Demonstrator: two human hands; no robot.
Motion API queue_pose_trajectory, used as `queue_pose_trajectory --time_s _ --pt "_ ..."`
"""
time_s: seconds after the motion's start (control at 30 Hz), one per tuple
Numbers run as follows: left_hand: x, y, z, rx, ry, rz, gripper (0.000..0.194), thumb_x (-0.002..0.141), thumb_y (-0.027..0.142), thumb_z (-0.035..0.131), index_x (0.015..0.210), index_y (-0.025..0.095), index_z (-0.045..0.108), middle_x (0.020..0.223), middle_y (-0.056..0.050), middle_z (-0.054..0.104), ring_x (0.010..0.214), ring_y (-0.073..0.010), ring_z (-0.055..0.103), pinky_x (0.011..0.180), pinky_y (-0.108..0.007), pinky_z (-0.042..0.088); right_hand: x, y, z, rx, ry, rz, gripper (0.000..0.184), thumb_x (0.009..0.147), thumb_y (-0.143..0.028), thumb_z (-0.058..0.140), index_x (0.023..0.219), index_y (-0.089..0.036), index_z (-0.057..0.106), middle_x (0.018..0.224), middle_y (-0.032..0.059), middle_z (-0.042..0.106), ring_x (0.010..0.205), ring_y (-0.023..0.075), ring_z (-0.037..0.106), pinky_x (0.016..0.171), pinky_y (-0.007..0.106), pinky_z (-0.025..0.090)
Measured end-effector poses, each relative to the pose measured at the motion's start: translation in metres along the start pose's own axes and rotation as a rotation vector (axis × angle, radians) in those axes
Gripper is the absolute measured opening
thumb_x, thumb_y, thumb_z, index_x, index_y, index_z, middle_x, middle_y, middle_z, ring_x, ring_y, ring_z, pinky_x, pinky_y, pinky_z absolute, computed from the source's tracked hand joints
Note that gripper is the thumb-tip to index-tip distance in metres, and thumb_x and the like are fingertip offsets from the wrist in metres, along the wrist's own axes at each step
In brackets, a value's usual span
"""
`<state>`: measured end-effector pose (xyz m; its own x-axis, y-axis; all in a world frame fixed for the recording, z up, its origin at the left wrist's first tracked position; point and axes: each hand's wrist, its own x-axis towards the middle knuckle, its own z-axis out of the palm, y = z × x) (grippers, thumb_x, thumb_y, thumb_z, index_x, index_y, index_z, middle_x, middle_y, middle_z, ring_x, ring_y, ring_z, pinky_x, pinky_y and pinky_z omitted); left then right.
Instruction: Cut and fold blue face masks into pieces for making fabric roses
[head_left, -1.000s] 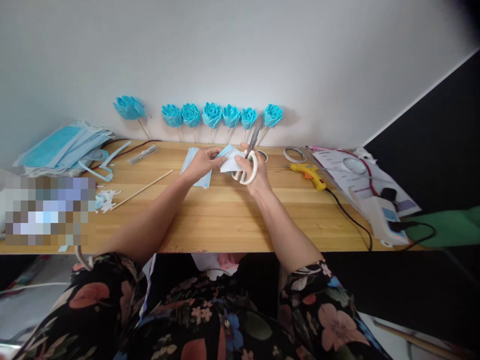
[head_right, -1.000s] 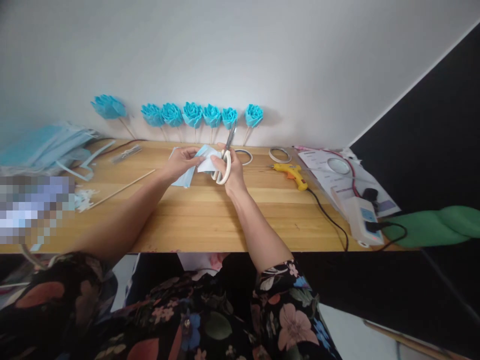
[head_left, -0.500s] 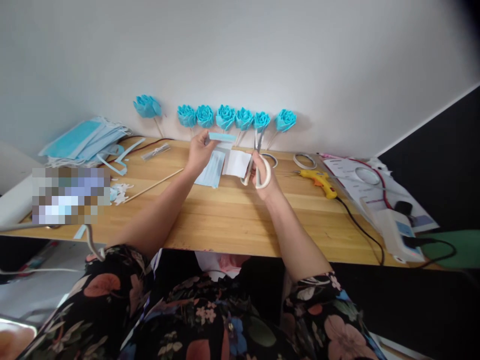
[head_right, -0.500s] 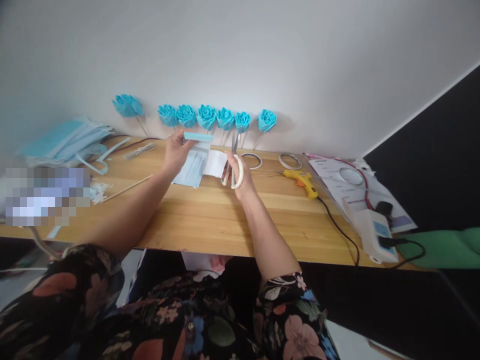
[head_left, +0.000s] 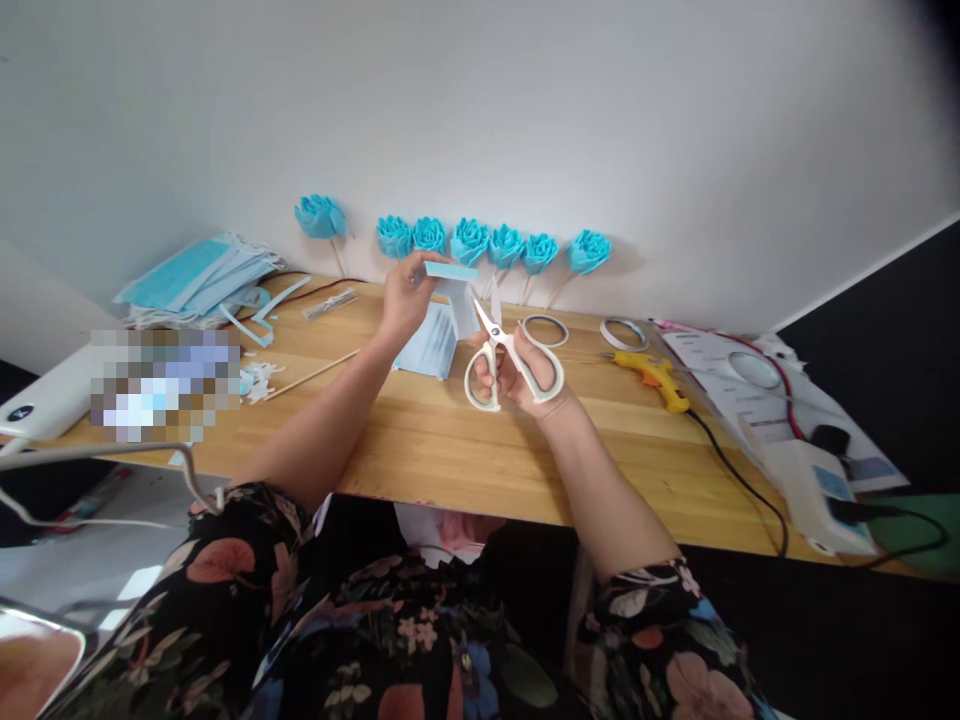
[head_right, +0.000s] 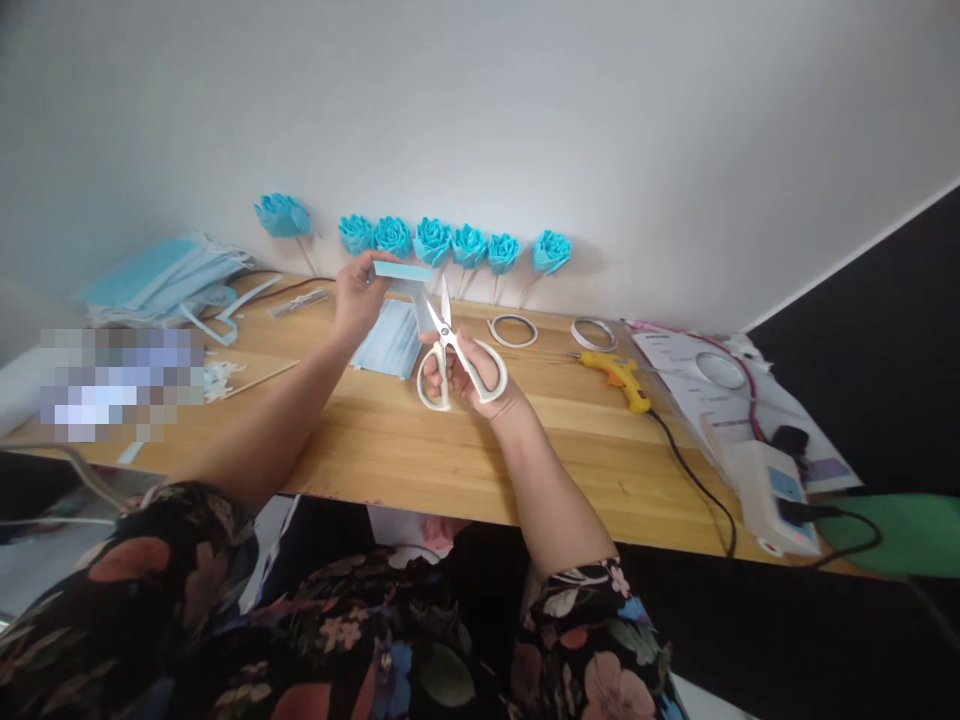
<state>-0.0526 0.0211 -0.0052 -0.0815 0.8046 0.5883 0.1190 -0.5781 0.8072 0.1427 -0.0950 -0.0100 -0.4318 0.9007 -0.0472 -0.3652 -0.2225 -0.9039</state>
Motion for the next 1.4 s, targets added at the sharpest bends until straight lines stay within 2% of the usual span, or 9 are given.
queue_pose_trajectory --time_s 0.2,0.5,0.77,0.93,1.03,1.13,1.23,1.33,1.4 --pt "0.002 -0.004 -0.001 0.142 -0.054 0.136 0.015 0.09 0.029 0.062 0.096 0.019 0.071 0.1 -0.006 0.075 0.103 -0.0221 0.067 0.095 -0.033 0.051 0.006 0.005 0.001 0.157 -0.006 0.157 0.063 0.096 -0.068 0.036 0.102 -0.013 0.067 0.07 0.0072 0.071 0.057 0.0166 0.063 0.055 0.033 0.057" --pt "-0.005 0.007 0.003 0.119 -0.166 0.287 0.014 0.093 0.028 0.06 0.091 0.019 0.07 0.096 -0.005 0.073 0.099 -0.0201 0.067 0.095 -0.032 0.048 0.008 0.005 -0.003 0.231 0.02 0.191 0.065 0.098 -0.067 0.032 0.102 -0.012 0.066 0.069 0.0072 0.072 0.057 0.0173 0.065 0.054 0.033 0.059" --pt "-0.012 0.02 0.009 0.102 -0.297 0.409 0.019 0.093 0.032 0.059 0.086 0.02 0.072 0.092 -0.006 0.074 0.096 -0.0204 0.066 0.095 -0.037 0.048 0.013 0.009 -0.005 0.223 0.101 0.067 0.047 0.097 -0.06 0.047 0.101 -0.016 0.064 0.067 0.0019 0.068 0.053 0.014 0.06 0.051 0.03 0.056" --pt "-0.014 0.022 0.01 0.022 -0.4 0.456 0.016 0.09 0.031 0.063 0.082 0.021 0.073 0.091 -0.006 0.075 0.093 -0.0213 0.067 0.095 -0.039 0.048 0.018 0.012 -0.008 0.109 0.119 -0.059 0.048 0.09 -0.065 0.057 0.082 -0.018 0.061 0.061 -0.0007 0.062 0.051 0.0119 0.057 0.051 0.027 0.053" --pt "-0.017 0.017 0.01 -0.043 -0.411 0.379 0.013 0.087 0.029 0.064 0.081 0.021 0.072 0.093 -0.006 0.075 0.096 -0.0222 0.067 0.098 -0.041 0.047 0.017 0.011 -0.008 0.051 0.138 -0.128 0.047 0.088 -0.065 0.059 0.084 -0.019 0.06 0.062 -0.0018 0.06 0.051 0.0116 0.057 0.051 0.026 0.052" --pt "-0.018 0.005 0.014 -0.255 -0.274 0.181 0.01 0.083 0.03 0.067 0.089 0.023 0.071 0.1 -0.005 0.073 0.105 -0.0219 0.065 0.102 -0.04 0.046 0.014 0.009 -0.006 0.02 0.117 -0.194 0.045 0.088 -0.064 0.06 0.103 -0.021 0.06 0.063 -0.0041 0.061 0.052 0.0123 0.058 0.05 0.026 0.051" --pt "-0.016 -0.003 0.019 -0.487 -0.192 -0.067 0.028 0.085 0.041 0.068 0.109 0.028 0.066 0.115 -0.006 0.069 0.113 -0.0223 0.063 0.099 -0.039 0.048 0.013 0.01 -0.005 -0.013 0.048 -0.231 0.049 0.087 -0.065 0.06 0.11 -0.022 0.058 0.064 -0.0042 0.061 0.053 0.0129 0.059 0.049 0.026 0.049" --pt "-0.018 0.0 0.025 -0.597 -0.225 -0.295 0.045 0.089 0.057 0.06 0.127 0.032 0.057 0.127 -0.006 0.065 0.118 -0.0241 0.062 0.094 -0.039 0.051 0.011 0.012 -0.004 -0.012 -0.02 -0.266 0.05 0.085 -0.064 0.062 0.111 -0.021 0.058 0.066 -0.004 0.062 0.055 0.0125 0.058 0.052 0.026 0.051" --pt "-0.021 0.003 0.027 -0.644 -0.255 -0.37 0.053 0.088 0.062 0.061 0.132 0.034 0.054 0.129 -0.005 0.064 0.118 -0.0238 0.062 0.095 -0.039 0.051 0.01 0.012 -0.003 -0.003 -0.084 -0.244 0.052 0.085 -0.065 0.062 0.112 -0.021 0.058 0.065 -0.0043 0.062 0.055 0.0127 0.058 0.053 0.027 0.052"
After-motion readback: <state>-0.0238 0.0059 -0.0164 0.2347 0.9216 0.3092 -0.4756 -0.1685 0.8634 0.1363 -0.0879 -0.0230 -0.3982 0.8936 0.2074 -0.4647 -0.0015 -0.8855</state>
